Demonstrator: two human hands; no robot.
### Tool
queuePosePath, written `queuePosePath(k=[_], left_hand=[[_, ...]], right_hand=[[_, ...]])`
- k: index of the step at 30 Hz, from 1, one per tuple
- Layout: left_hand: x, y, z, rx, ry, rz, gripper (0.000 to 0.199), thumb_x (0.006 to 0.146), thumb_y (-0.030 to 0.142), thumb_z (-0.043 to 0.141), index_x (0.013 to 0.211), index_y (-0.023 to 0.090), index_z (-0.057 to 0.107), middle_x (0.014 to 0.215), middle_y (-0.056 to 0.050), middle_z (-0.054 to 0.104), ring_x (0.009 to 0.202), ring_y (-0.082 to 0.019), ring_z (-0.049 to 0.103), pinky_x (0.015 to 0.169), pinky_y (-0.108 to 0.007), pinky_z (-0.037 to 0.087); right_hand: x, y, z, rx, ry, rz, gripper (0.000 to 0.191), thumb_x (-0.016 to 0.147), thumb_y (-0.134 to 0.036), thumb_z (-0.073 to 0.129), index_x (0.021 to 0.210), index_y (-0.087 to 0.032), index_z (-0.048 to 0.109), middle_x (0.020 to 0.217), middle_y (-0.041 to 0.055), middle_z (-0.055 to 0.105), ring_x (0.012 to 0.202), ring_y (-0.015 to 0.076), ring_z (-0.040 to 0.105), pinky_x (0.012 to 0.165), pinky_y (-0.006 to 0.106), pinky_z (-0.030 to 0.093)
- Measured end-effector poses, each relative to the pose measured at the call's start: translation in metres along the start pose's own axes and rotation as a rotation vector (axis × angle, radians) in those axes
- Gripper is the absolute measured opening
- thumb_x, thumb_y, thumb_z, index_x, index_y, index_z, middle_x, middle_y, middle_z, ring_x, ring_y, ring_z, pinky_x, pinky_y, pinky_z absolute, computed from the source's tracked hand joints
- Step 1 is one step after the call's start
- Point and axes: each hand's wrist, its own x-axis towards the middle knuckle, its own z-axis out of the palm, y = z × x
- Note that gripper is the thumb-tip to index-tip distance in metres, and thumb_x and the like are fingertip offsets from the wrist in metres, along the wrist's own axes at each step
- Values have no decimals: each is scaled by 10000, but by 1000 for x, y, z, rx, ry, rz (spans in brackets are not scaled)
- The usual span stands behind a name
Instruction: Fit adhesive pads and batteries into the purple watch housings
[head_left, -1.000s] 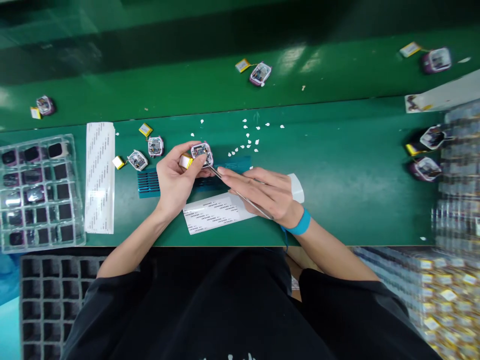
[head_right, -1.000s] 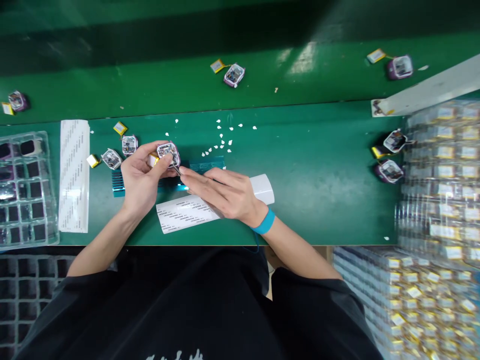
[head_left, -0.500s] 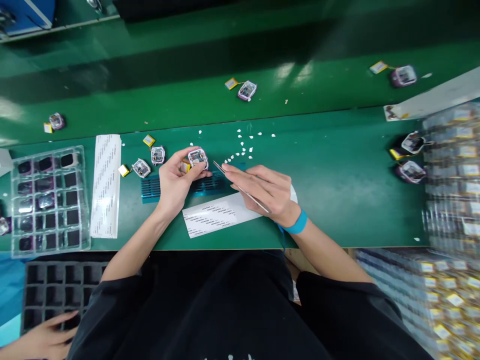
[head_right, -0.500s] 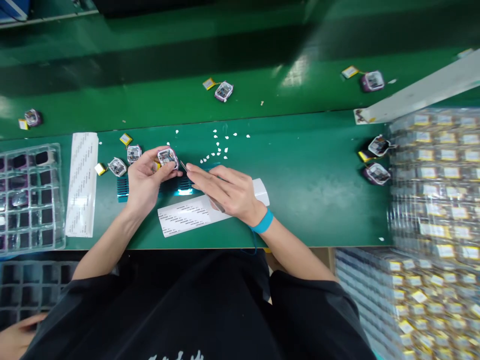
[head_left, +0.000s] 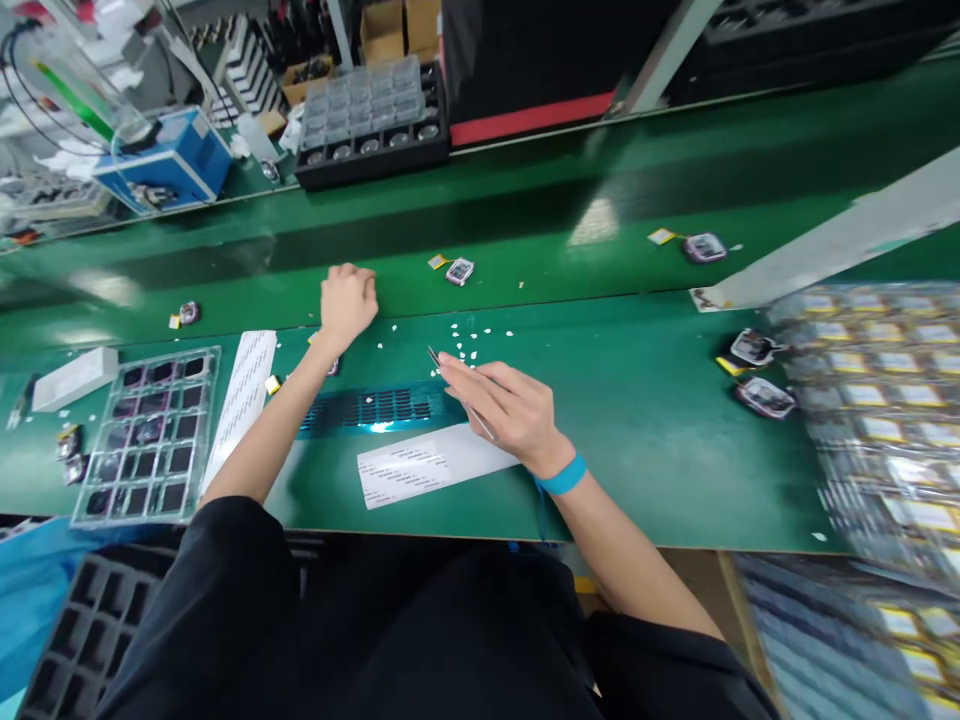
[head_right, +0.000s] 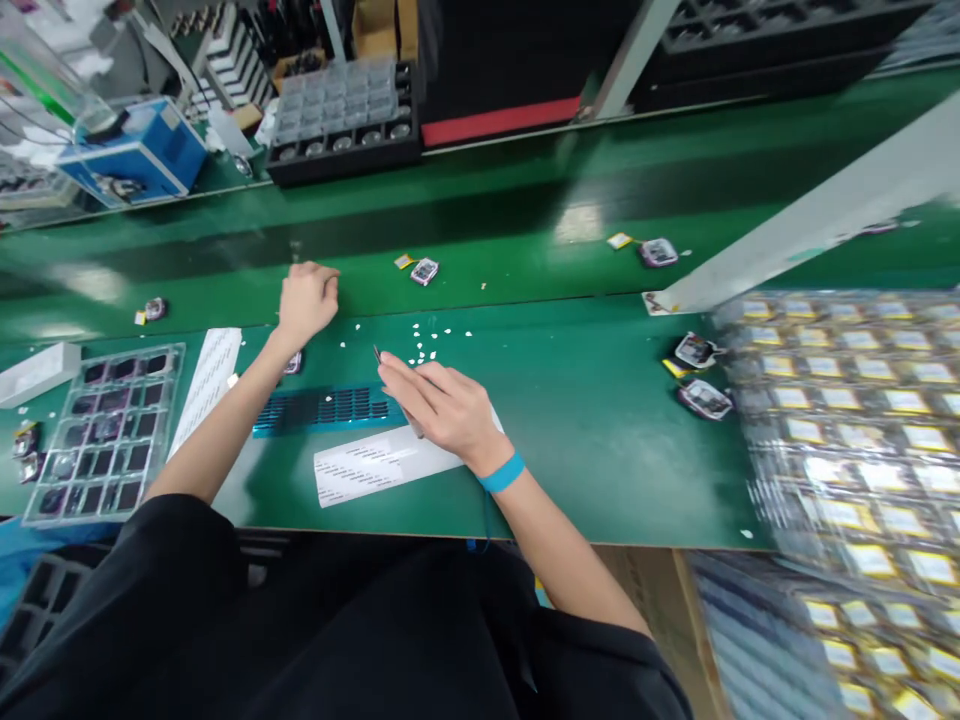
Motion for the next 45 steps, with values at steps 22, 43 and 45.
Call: queuePosePath(k=[22,43,45], left_hand=[[-114,76,-11,-1192,19,-11,438,918,450,703,1270,264,520,867,-20,769,645,-172,764,620,-287,622],[-189,88,-12,-1120,100,-25,128,979,267,647,1090,213,680,860,-1,799,674,-134,777,624,-227,662],[-190,90,-12,-1066,153,-24,126,971,248,651,1085,208,689,863,3,800,667,-124,772,621,-212,656]], right_hand=[[-9,-3,1,278,60,363,280,1067,-203,415,1251,-172,623,828,13,755,614,105,661,646,241,567],[-7,-35,9,317,-111,382,165,967,-151,631,1123,-202,634,868,0,748,664,101,676,502,207,478],[-7,-37,10,338,-82,424,161,960,-151,648,1110,-207,630,852,-7,742,655,95,675,499,198,480]])
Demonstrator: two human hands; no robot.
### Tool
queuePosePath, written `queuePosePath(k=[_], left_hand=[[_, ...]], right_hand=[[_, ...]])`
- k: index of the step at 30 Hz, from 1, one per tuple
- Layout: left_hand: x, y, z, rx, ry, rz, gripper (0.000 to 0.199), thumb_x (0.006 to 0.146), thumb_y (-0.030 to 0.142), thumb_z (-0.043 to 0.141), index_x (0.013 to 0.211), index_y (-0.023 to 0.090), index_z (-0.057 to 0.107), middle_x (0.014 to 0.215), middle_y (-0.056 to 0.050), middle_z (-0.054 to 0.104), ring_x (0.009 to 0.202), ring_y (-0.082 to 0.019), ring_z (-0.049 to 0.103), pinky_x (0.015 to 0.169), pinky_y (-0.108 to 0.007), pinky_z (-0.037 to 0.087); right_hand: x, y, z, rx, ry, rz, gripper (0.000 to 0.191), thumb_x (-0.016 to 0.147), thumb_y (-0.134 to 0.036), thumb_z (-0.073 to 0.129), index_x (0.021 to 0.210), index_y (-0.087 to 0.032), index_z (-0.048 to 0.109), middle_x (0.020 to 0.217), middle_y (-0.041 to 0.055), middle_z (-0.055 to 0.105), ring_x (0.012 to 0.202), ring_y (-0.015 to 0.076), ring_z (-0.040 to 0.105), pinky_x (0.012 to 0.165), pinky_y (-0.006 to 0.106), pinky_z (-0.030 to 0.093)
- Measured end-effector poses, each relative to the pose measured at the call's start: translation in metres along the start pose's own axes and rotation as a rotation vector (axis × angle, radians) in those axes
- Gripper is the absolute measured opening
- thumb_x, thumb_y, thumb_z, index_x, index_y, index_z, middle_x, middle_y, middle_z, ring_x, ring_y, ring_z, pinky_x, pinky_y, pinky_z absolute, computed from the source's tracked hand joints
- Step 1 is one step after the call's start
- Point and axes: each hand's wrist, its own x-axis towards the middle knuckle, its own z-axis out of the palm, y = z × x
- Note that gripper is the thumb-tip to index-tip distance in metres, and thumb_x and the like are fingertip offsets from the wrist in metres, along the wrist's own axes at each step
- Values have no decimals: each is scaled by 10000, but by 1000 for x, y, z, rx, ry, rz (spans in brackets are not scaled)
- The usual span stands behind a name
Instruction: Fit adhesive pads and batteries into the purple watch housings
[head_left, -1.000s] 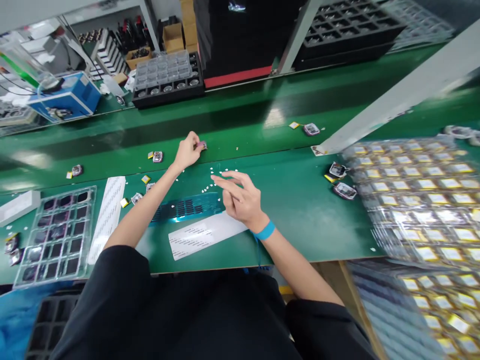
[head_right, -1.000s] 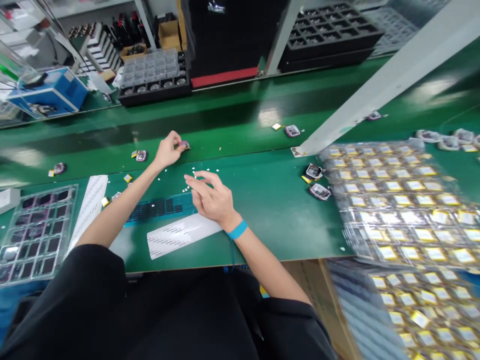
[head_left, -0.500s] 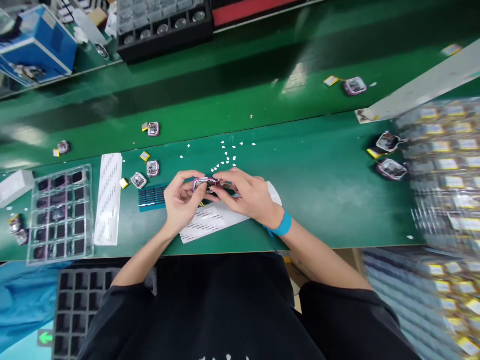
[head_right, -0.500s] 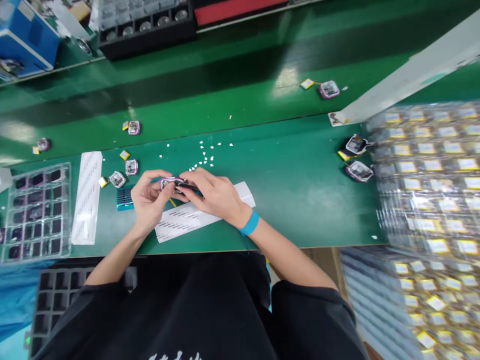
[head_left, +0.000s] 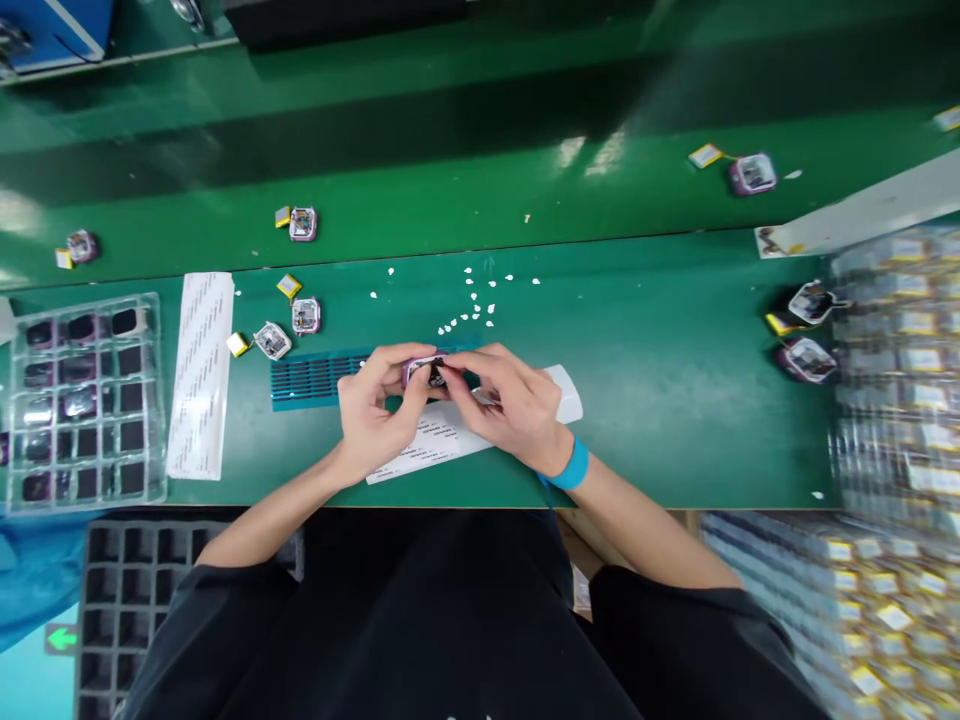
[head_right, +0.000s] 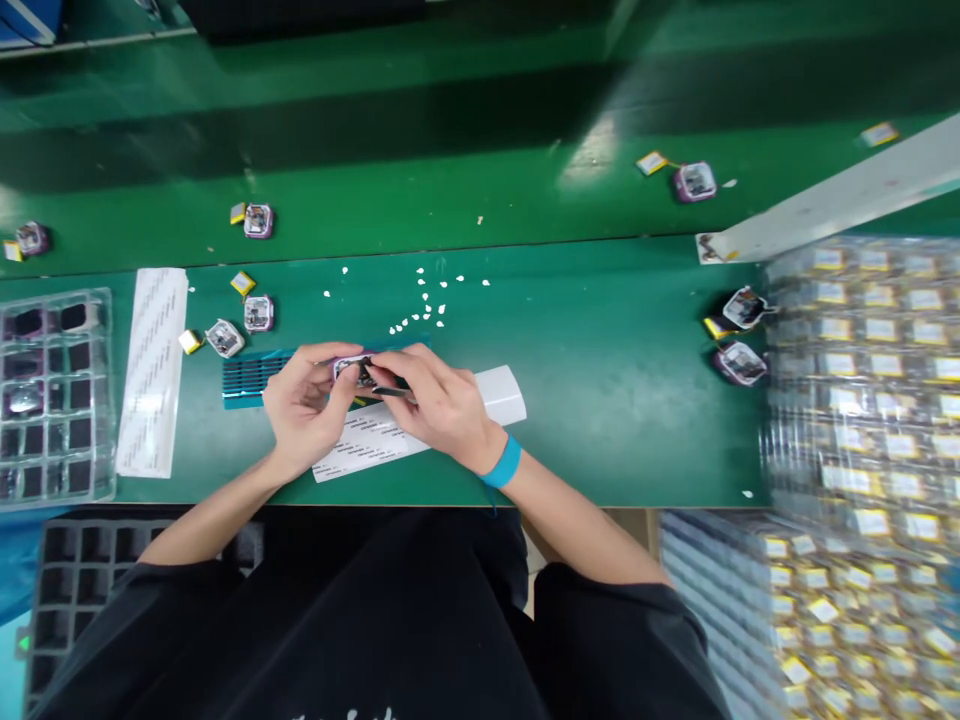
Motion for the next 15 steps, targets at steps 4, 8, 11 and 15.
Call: queuePosePath(k=[4,8,11,15], left_hand=[[0,1,1,83,41,58,146,943,159,654,1075,203,695,858,15,802,600,-89,744,578,-164,629],[1,-1,0,96,44,47,133,911,142,675,1028,202,700,844,9,799,615,-111,763,572,-177,633],[3,-3,-2,-39,3,-116,113,921,223,694,1028,192,677,839,-13,796,629,-151,779,584,-225,654],[6,-4,-5,-116,-85,-193,128,893,245,721,1007,201,683,847,-13,793,615,-161,780,562,-230,655]], right_hand=[[-1,-1,0,3,-47,19,130,963,-111,607,1060,-191,637,872,-1,748,659,90,682,484,205,467],[-1,6,-3,-50,-189,-6,245,952,-44,502,1064,-188,666,950,12,761,731,104,705,516,215,485],[0,14,-4,52,-188,33,227,960,-74,548,1106,-203,665,999,19,760,798,113,721,550,206,517],[2,21,-5,175,-143,65,149,960,-104,601,1062,-195,661,978,34,750,822,119,715,578,205,540]])
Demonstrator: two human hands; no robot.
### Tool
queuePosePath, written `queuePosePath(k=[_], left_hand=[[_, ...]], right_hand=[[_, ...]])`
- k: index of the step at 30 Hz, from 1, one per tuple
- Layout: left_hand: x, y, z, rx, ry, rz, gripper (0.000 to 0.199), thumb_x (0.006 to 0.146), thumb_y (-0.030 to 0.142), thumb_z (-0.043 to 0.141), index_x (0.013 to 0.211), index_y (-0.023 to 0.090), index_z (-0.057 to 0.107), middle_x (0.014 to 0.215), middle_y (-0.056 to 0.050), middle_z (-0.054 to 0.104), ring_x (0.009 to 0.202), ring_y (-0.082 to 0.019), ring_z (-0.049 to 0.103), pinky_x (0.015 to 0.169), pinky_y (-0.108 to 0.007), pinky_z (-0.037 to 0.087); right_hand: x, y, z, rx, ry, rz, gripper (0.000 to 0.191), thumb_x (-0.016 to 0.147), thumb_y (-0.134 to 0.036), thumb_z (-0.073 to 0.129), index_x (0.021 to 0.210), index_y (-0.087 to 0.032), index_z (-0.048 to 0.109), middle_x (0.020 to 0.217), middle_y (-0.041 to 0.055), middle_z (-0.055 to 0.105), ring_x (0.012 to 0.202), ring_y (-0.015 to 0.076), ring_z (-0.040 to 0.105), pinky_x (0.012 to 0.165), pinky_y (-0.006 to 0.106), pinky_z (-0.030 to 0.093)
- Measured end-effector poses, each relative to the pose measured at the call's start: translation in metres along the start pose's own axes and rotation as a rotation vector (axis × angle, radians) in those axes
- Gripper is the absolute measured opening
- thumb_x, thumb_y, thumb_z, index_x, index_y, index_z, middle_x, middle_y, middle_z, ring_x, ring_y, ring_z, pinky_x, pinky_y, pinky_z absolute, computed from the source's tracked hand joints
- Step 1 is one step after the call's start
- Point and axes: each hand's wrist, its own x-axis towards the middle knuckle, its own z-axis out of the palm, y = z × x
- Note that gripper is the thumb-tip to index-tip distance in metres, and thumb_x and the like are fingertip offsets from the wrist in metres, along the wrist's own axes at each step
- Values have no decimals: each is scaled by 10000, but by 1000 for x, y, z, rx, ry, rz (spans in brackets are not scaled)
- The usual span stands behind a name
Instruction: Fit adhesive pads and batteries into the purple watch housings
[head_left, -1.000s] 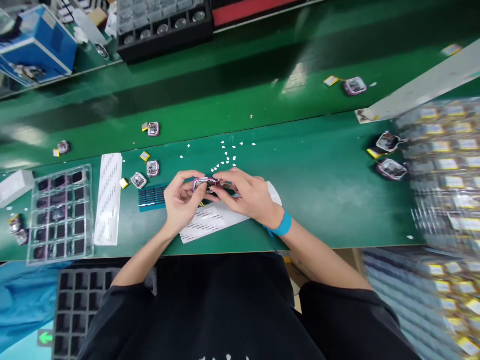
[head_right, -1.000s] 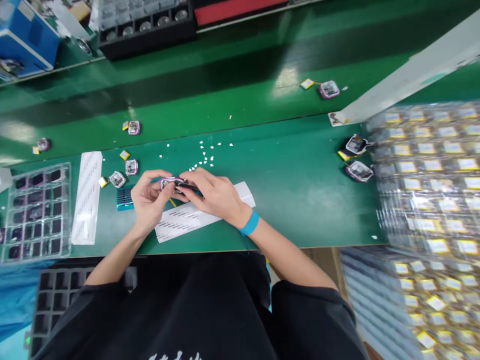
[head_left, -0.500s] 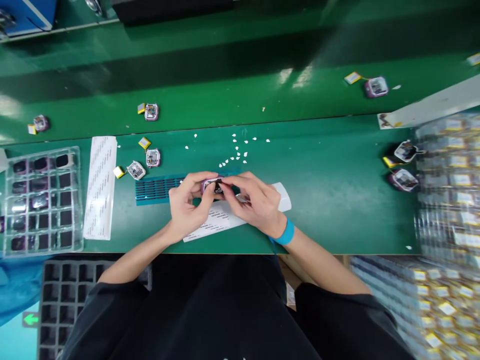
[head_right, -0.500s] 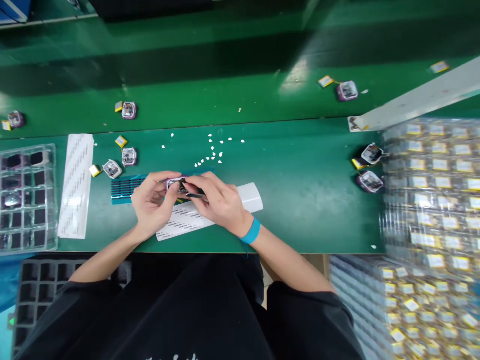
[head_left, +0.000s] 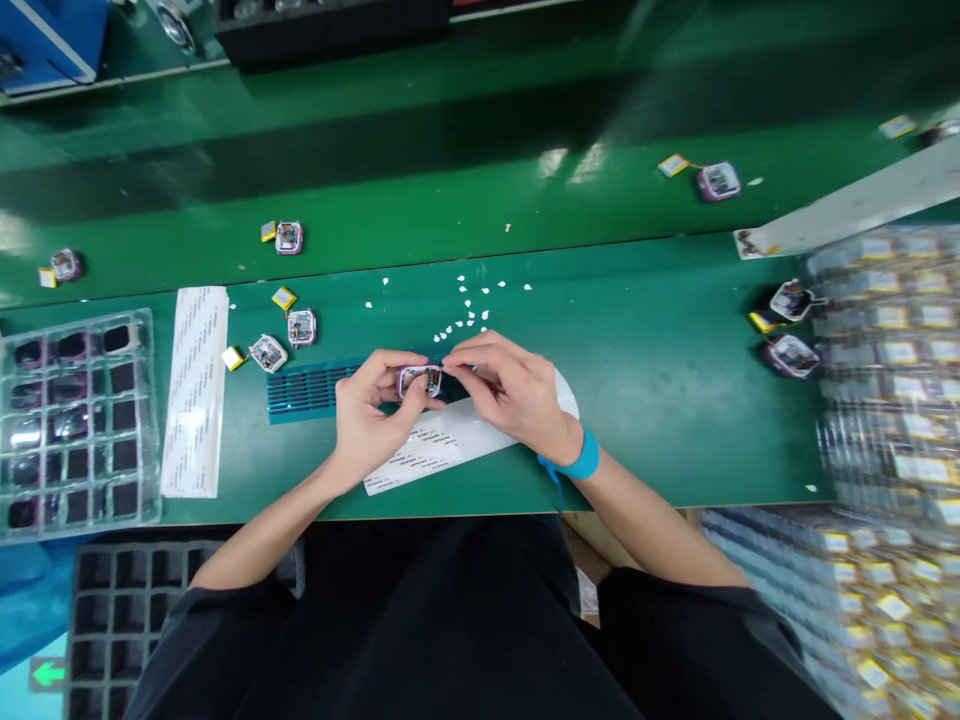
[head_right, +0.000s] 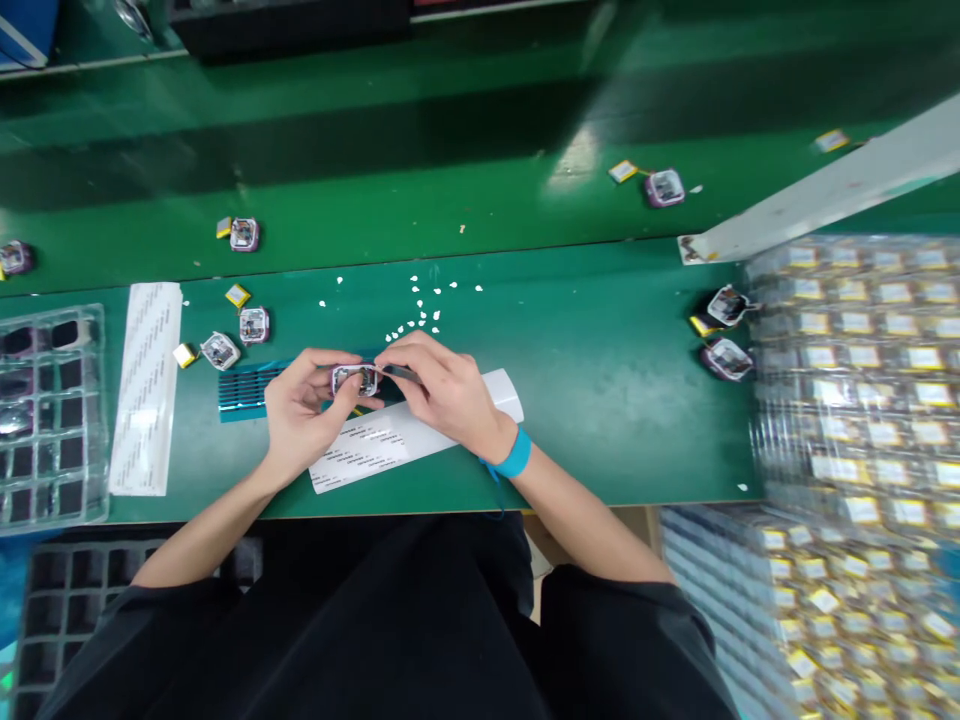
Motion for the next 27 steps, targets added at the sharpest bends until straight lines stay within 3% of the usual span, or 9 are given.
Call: queuePosePath(k=[4,8,11,14,18,21,24,27], left_hand=[[6,1,-4,-87,-168,-62,167,860,209,727,1026,207,715,865,-33,803,640,-198,795,564,-247,667],[11,4,-8,-194,-231,-145,168,856,179,714,1017,221,731,783,-20,795,559,-195,773,525,-248,659],[12,5,-11,-223,-245,-179,166,837,179,736,998,221,746,743,-9,783,545,-200,769,530,-261,668],[12,5,-13,-236,-262,-212,174,818,224,781,989,215,756,766,-25,790,584,-219,783,546,-278,681],[11,4,-12,-242,-252,-235,197,820,274,803,1000,208,756,780,-38,795,595,-216,785,537,-263,675],[11,4,-11,-251,-243,-238,204,810,249,799,999,197,745,787,-32,796,580,-199,780,534,-238,663],[12,7,-9,-226,-246,-264,200,809,210,776,999,169,729,809,-36,795,597,-192,784,563,-229,661],[11,8,-8,-207,-234,-297,211,801,197,765,1002,150,718,793,-27,782,604,-188,785,560,-220,654]], right_hand=[[-1,0,-1,-169,12,-35,212,952,-64,562,1074,-206,662,983,14,759,803,104,720,542,197,508],[-3,0,-1,-330,44,-162,249,955,-29,544,1089,-200,667,996,6,769,795,90,714,562,193,508],[-4,2,-3,-447,-26,-220,251,966,-43,528,1109,-191,672,1034,8,775,769,88,706,513,203,480],[-4,4,-5,-519,-84,-160,280,979,-54,480,1126,-194,673,1053,9,776,800,96,720,499,204,472],[-1,6,-10,-463,-20,-44,236,996,-123,506,1171,-164,658,1086,52,776,876,127,746,556,206,532],[1,5,-13,-393,-59,-132,186,1003,-208,582,1162,-172,672,1073,37,786,853,118,755,562,200,544],[0,3,-12,-400,-89,-207,174,986,-132,574,1100,-171,699,998,6,801,786,101,754,529,194,524],[0,3,-12,-435,-105,-170,281,958,-42,504,1107,-161,710,962,7,807,762,106,754,565,198,548]])
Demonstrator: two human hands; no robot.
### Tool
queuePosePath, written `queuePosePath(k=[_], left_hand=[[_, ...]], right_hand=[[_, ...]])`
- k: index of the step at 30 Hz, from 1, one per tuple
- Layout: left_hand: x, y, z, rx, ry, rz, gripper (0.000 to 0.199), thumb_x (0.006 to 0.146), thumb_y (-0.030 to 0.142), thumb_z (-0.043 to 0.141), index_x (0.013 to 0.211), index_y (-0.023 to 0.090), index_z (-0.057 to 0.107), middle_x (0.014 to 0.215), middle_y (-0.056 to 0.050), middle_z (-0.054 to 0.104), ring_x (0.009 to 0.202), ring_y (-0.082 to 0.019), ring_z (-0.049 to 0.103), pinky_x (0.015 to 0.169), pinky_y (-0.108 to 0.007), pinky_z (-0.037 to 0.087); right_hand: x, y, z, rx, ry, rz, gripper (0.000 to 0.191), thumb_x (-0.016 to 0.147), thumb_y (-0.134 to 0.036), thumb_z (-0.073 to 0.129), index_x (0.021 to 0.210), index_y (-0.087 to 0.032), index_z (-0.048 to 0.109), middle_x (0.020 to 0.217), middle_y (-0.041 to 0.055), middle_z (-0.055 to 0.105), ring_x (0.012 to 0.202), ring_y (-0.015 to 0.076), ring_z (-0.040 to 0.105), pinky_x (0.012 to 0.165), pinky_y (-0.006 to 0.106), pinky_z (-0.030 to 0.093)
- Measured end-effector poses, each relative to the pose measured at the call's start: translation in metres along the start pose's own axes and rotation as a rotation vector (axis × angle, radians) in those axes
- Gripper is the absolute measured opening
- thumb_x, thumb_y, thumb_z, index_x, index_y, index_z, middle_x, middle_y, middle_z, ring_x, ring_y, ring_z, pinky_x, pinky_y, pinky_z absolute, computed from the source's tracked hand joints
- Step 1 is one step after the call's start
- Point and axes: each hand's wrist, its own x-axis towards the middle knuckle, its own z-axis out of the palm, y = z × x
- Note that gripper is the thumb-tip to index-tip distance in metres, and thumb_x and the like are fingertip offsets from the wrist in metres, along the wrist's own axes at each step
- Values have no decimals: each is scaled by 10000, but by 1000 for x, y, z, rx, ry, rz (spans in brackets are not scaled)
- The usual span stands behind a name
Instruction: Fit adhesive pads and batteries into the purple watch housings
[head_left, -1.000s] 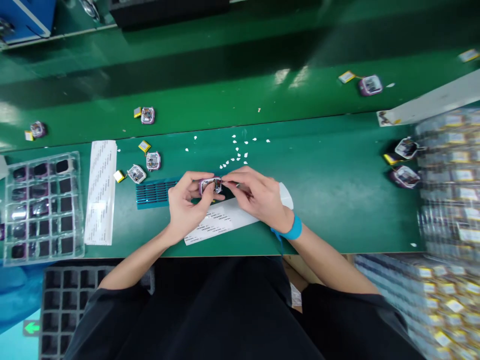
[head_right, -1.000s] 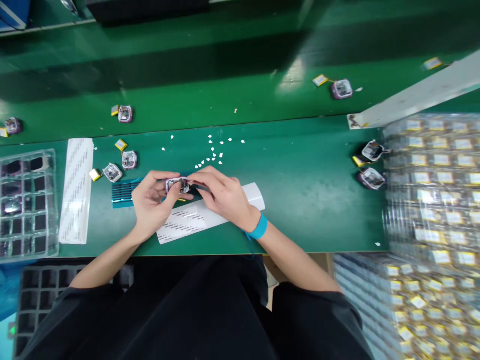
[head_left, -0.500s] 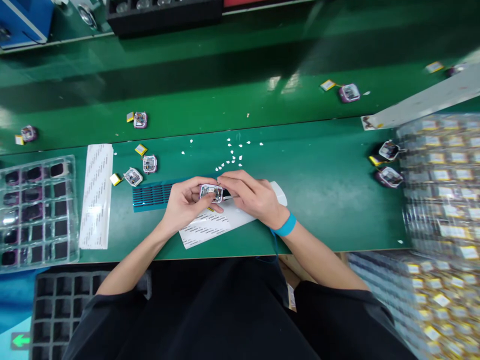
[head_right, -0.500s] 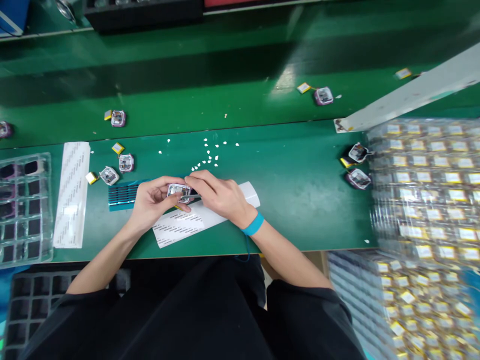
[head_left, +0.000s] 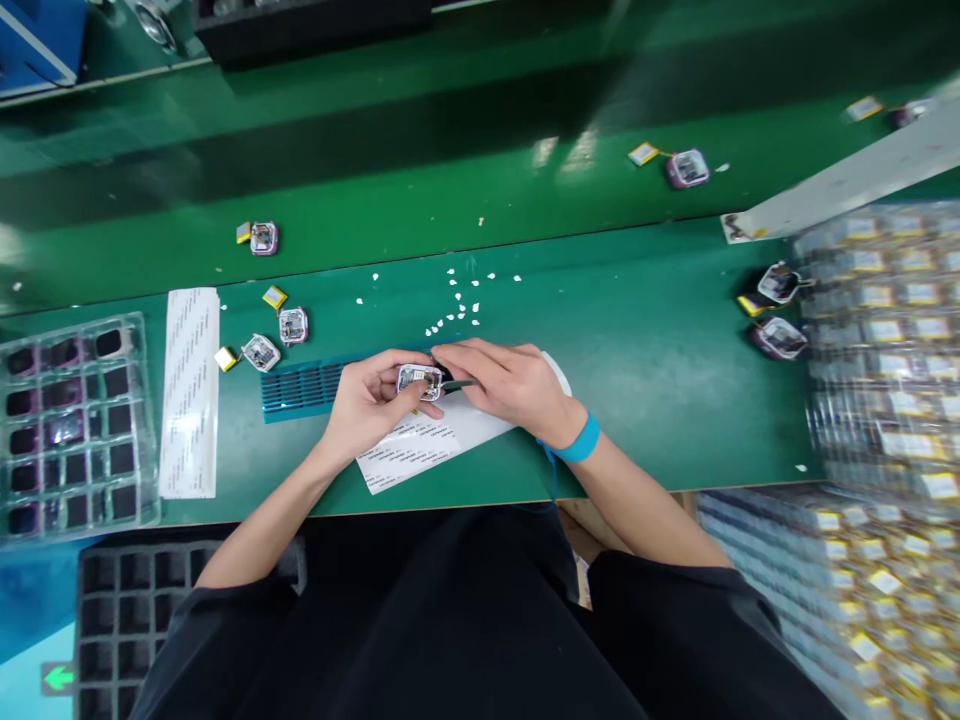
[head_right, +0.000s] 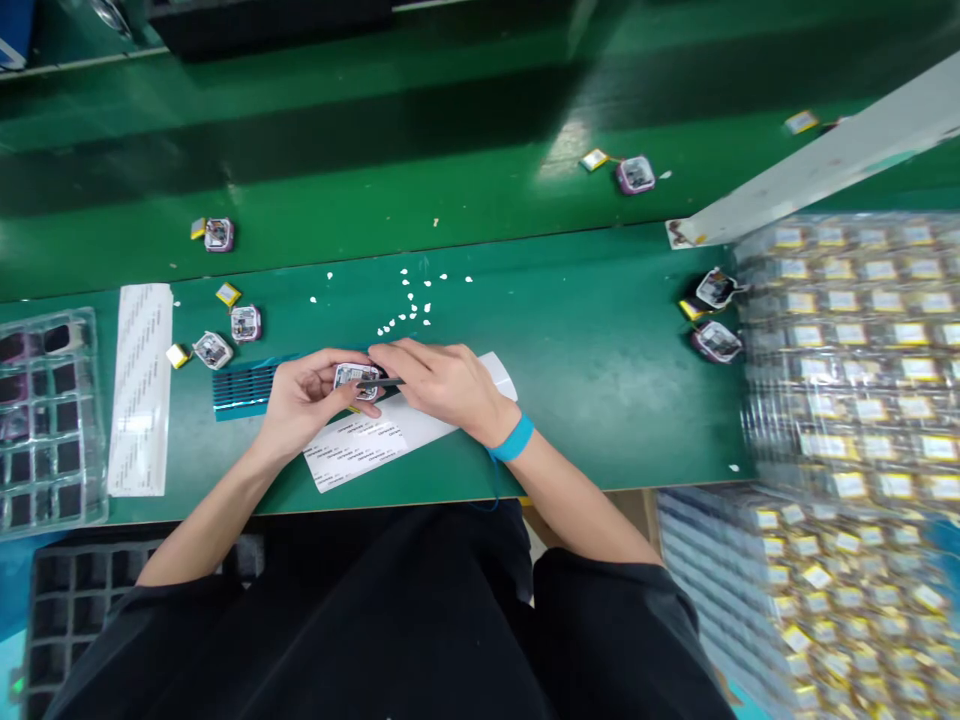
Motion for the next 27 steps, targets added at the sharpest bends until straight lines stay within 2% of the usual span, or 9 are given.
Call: queuePosePath(k=[4,6,8,11,15,21,24,27], left_hand=[[0,-1,0,6,9,-2,214,807,185,749,1015,154,709,766,-1,760,604,-176,785,533,-190,633],[0,-1,1,4,6,11,203,815,184,738,1012,160,696,774,0,761,616,-179,789,547,-201,640],[-1,-1,1,0,-2,23,204,819,184,727,1016,168,674,795,-7,771,626,-189,792,566,-225,653],[1,-3,2,14,9,43,254,809,163,719,1045,182,630,775,0,774,607,-191,788,539,-221,639],[3,-11,3,103,120,103,236,828,187,717,1013,198,569,730,18,752,558,-167,767,484,-197,604],[1,-25,3,342,175,290,194,860,183,699,1023,188,593,779,-2,771,670,-161,783,593,-219,641],[-2,-27,5,446,220,412,202,862,172,709,1033,183,603,835,-13,794,712,-149,791,637,-202,641],[-4,-26,7,554,275,517,191,850,160,725,1007,178,618,786,7,782,658,-129,779,607,-169,618]], right_hand=[[1,3,-3,-56,-87,193,416,955,-40,460,1307,-160,645,1166,64,782,918,148,767,639,213,602],[1,4,-5,-28,-138,163,430,978,-76,489,1373,-193,610,1311,63,728,1016,161,758,662,213,617],[-1,6,-7,0,-184,68,421,989,-79,499,1361,-233,626,1373,36,694,1035,155,758,672,209,623],[-4,8,-6,-3,-189,-31,381,996,-54,474,1265,-218,688,1269,29,750,985,166,774,695,239,639],[-4,5,-3,-32,-111,-94,327,994,-32,453,1169,-123,714,1137,72,793,885,182,788,618,256,632],[-1,-6,2,-121,-78,-134,341,990,-18,415,1152,-90,707,1130,91,794,834,168,786,532,248,591],[-2,-10,3,-179,-97,-129,333,1001,-31,415,1169,-78,699,1127,106,793,830,169,785,545,250,593],[-2,-11,0,-211,-131,-141,314,1012,-51,440,1201,-69,691,1176,132,776,834,178,784,581,256,604]])
